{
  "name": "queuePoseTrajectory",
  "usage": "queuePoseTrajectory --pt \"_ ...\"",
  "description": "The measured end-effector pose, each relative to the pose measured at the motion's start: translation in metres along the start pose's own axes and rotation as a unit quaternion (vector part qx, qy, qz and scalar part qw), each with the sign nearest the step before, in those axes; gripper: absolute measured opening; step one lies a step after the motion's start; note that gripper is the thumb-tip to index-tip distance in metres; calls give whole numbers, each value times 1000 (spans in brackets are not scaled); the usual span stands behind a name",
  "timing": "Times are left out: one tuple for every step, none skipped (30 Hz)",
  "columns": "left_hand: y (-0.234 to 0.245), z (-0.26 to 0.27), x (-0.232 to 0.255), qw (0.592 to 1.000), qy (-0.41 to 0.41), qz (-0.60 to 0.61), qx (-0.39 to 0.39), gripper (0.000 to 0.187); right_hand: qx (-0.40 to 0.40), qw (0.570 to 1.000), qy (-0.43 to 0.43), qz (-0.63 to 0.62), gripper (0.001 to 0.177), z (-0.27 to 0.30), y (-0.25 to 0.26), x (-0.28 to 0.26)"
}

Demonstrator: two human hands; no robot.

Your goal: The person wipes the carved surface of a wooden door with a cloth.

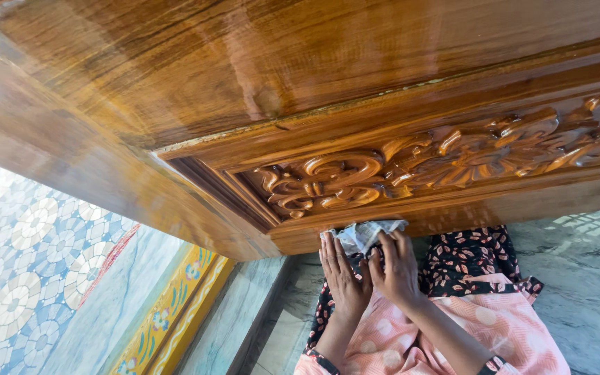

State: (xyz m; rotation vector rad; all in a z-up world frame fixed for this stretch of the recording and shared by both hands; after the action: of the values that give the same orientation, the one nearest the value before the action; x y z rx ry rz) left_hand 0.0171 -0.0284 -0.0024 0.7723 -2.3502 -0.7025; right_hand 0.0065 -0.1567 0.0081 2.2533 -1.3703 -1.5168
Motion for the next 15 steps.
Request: queuePoseTrajectory --pt "1 -3 4 1000 2 6 -4 71 10 1000 -10 2 46 -2 2 1" --pt "1 -5 7 1000 5 12 -7 71 20 1000 -19 4 46 -4 5 3" --pt "0 -7 10 1000 8 17 -10 71 29 999 -28 6 47 -5 8 5" --pt "-3 -7 12 999 1 14 -32 71 34 999 -42 6 48 -4 10 7" --pt "-7 -6 14 999 -6 10 -53 72 39 998 -56 5 50 -3 12 10" --pt "-11 -4 15 997 -12 7 -75 72 43 997 -70 4 52 -1 13 12" --pt "-14 -1 16 996 -18 5 -87 70 36 996 -85 -5 54 2 13 13" --pt "-17 2 17 995 -24 4 -99 68 29 994 -100 -15 56 4 12 14" --pt "-20 4 17 993 -30 2 -111 67 23 993 -115 -24 57 7 11 15" --pt "-21 6 17 994 -31 4 -106 67 6 990 -134 -33 58 9 9 15" --pt "-22 7 16 994 -31 6 -102 68 -11 987 -153 -43 58 12 7 14" --pt "-21 7 16 995 -31 7 -98 68 -28 983 -172 -53 58 14 5 14" --pt "-22 7 15 994 -32 2 -104 68 -26 985 -164 -44 58 14 4 13" --pt "-21 7 15 993 -32 -4 -110 68 -26 987 -155 -37 58 14 3 12" --pt "-20 7 14 993 -32 -11 -116 67 -25 989 -146 -30 58 15 2 10"
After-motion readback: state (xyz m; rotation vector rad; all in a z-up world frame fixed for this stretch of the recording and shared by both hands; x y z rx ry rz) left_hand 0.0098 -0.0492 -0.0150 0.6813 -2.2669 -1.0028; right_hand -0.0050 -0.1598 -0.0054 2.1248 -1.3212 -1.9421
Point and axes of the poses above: each hand's wrist, its own z-axis away from the middle knuckle, its own y-axis out of the back of the hand, x = y × z, the point moved 2 cm from there along -z, towards the middle knuckle, and after that the axes turned 14 degrees about -y, right-handed, at the moved point
